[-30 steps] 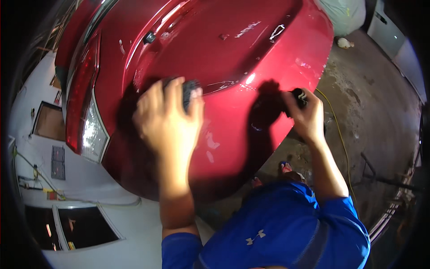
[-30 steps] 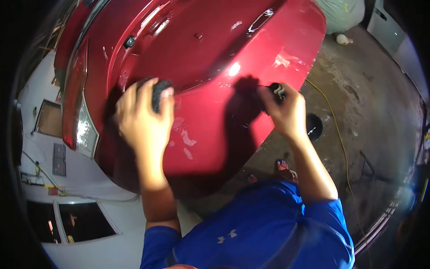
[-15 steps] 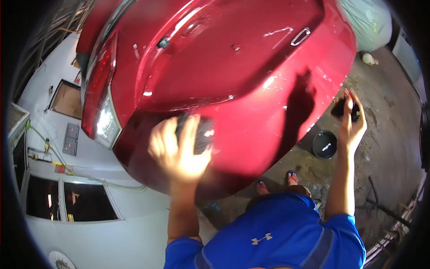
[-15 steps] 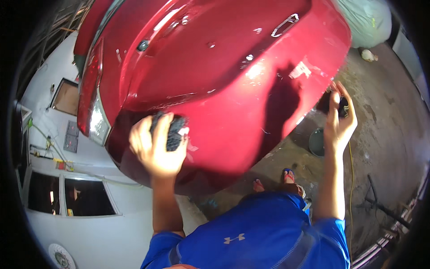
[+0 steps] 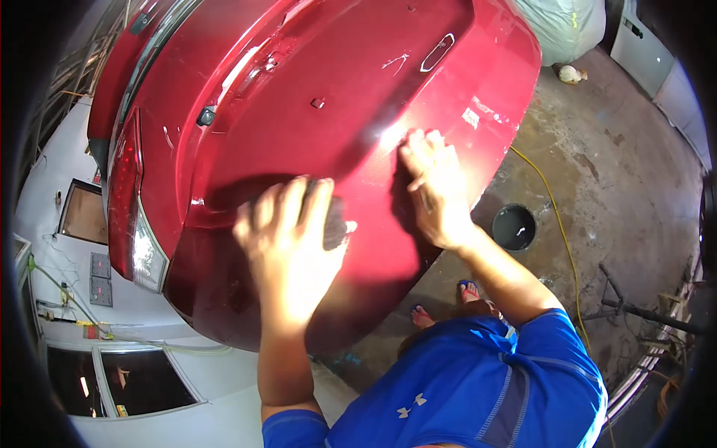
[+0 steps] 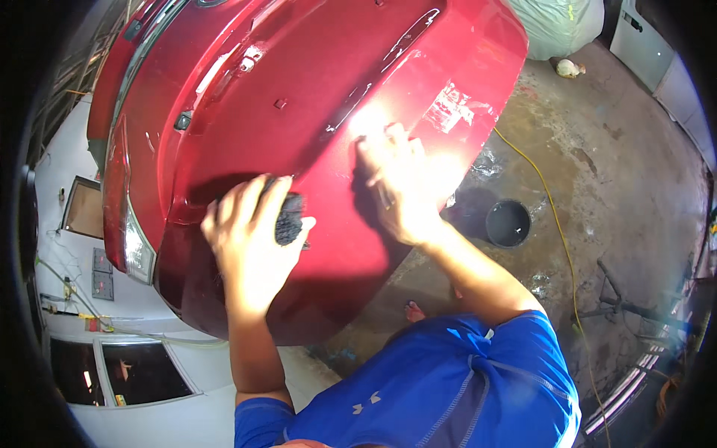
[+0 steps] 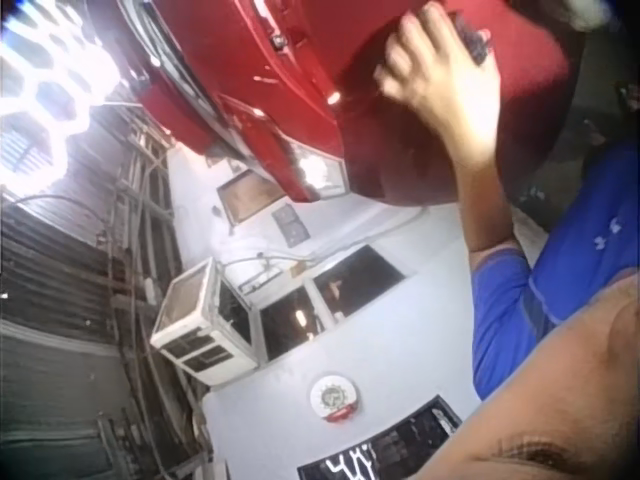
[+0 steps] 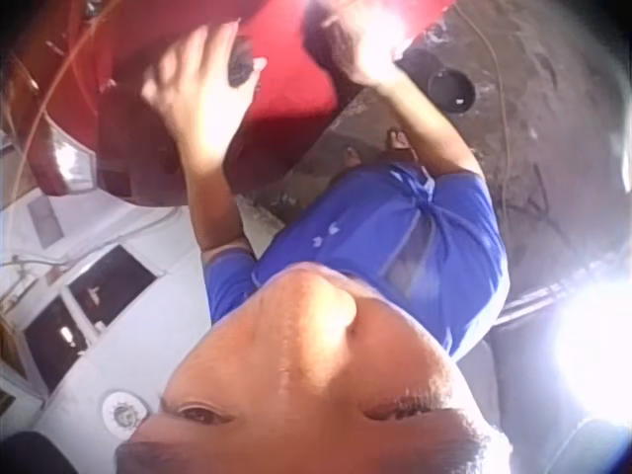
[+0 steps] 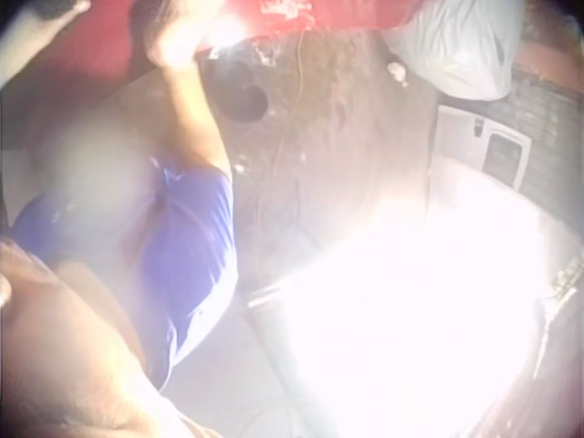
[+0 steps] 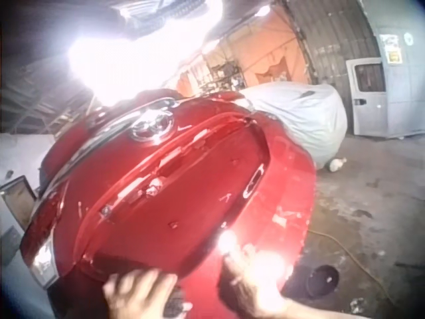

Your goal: The person sands the surface of a red car bumper by hand using a small sanding block and water. They alternate between sanding the damaged areas and wiping the surface with a black cloth to check the progress.

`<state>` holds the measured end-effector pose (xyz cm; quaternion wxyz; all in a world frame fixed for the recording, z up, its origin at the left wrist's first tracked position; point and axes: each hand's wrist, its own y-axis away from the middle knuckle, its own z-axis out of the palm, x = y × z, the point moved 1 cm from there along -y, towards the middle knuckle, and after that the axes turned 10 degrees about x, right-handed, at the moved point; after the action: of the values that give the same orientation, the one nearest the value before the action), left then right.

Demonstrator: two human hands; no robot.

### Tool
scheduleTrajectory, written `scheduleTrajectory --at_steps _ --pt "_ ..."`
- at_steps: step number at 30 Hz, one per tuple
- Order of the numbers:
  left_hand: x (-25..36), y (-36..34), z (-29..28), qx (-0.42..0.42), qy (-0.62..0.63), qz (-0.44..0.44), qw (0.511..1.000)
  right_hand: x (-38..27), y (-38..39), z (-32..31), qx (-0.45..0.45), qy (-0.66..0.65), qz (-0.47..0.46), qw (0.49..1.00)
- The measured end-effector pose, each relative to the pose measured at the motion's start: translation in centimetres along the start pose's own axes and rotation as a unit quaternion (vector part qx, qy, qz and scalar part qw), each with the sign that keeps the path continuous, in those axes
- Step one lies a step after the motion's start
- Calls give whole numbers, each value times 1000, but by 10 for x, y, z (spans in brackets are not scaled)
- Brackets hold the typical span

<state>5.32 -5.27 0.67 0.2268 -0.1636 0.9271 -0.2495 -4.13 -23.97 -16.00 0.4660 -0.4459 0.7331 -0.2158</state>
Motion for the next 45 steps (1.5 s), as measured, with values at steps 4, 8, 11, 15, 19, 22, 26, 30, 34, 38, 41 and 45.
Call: scheduleTrajectory --at_steps 4,8,11,15,19,22,26,30,34,38,41,45 --pt "54 -30 39 -77 -117 -41 989 65 -24 -34 257 -288 213 897" --pt "68 -40 62 3 -56 22 998 90 -67 -69 309 -318 286 850" --pt "57 -31 52 -34 -15 13 999 93 -121 -66 288 -150 103 940" --pt "38 -8 26 -28 19 -18 999 122 -165 -26 153 44 -146 976" --pt "-6 36 -3 48 -28 -46 997 -9 -103 -19 36 -96 -185 977" --pt "-33 37 -12 26 7 -86 996 -69 -63 -7 19 -153 -245 957" --pt "-88 67 -37 56 -2 -154 987 -3 -104 -27 -11 -122 -230 965" --pt "-80 56 -23 52 -17 -107 993 37 -128 -31 19 -10 -88 996" --pt "-88 68 -27 138 41 -117 983 -123 -58 -15 -65 -183 -132 972" --pt "-94 81 -4 319 162 -249 900 -192 -78 36 -61 -285 -162 943" --pt "-109 111 -13 331 139 -325 875 -164 -76 28 -127 -289 -238 919" --pt "-115 128 -22 347 135 -331 867 -62 -92 -35 -304 -187 -242 902"
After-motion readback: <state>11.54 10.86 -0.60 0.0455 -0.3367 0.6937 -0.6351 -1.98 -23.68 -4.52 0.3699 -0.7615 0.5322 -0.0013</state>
